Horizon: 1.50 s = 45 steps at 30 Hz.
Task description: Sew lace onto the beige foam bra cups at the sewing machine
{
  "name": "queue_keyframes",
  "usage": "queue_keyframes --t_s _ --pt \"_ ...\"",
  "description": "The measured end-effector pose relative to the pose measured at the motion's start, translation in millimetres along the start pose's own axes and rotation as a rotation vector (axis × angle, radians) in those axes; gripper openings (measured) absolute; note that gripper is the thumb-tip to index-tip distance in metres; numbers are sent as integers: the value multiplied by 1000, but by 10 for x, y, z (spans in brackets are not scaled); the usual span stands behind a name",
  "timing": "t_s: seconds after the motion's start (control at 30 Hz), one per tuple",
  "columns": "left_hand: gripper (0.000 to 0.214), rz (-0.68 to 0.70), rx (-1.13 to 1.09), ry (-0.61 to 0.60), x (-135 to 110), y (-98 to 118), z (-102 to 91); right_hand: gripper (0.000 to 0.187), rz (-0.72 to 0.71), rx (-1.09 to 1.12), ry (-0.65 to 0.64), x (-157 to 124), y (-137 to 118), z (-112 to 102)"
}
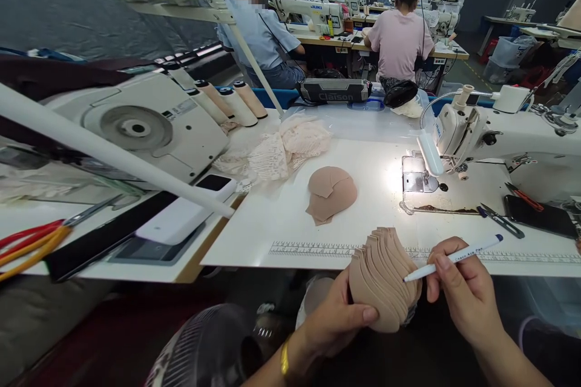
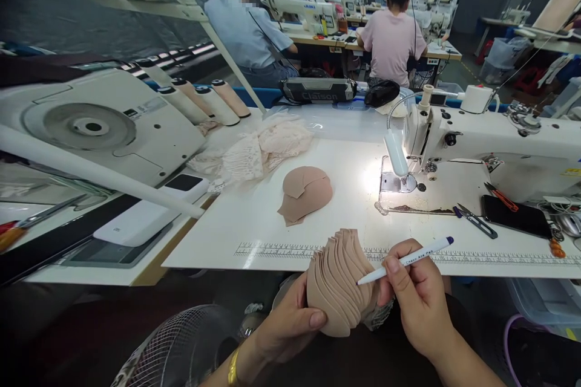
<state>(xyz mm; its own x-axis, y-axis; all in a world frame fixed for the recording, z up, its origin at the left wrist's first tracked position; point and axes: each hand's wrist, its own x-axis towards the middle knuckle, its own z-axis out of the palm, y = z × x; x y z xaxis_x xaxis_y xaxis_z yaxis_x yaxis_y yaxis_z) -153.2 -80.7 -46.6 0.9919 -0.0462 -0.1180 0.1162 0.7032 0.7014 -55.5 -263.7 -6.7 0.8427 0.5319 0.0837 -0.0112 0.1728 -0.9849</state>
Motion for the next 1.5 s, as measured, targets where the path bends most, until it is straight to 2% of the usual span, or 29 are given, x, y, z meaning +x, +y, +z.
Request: queue_keyframes --t_s 0.1,0.27,0.43,0.57,0.7,0.8,0.9,1.07,1.2,1.3,1.5 --pt "79 -2 0 0 -1 -9 -8 25 23 26 -36 2 -4 9" --pt "77 -4 -14 -7 14 -1 -15 25 4 49 18 4 -14 16" --pt "82 -1 10 -15 19 15 9 23 1 6 -48 -11 -14 25" --pt "81 -5 15 -8 2 10 17 23 -13 39 -19 -13 -8 22" --pt "76 2 18 3 -7 5 9 22 25 12 -69 -14 -3 30" --pt "75 1 7 -2 -4 11 10 22 8 31 -57 -13 -6 30" --pt "75 -10 12 -5 7 24 26 22 -7 7 -44 -18 -11 25" --pt "71 -26 24 -24 26 43 61 22 19 -18 -100 -32 -8 25" --pt "73 -35 9 -50 36 67 86 23 2 4 -62 -26 -14 27" --pt "73 -26 23 -75 52 92 104 23 6 -43 -84 -22 -26 36" --pt "76 -30 40 -38 80 153 165 22 3 -14 -83 -31 -35 38"
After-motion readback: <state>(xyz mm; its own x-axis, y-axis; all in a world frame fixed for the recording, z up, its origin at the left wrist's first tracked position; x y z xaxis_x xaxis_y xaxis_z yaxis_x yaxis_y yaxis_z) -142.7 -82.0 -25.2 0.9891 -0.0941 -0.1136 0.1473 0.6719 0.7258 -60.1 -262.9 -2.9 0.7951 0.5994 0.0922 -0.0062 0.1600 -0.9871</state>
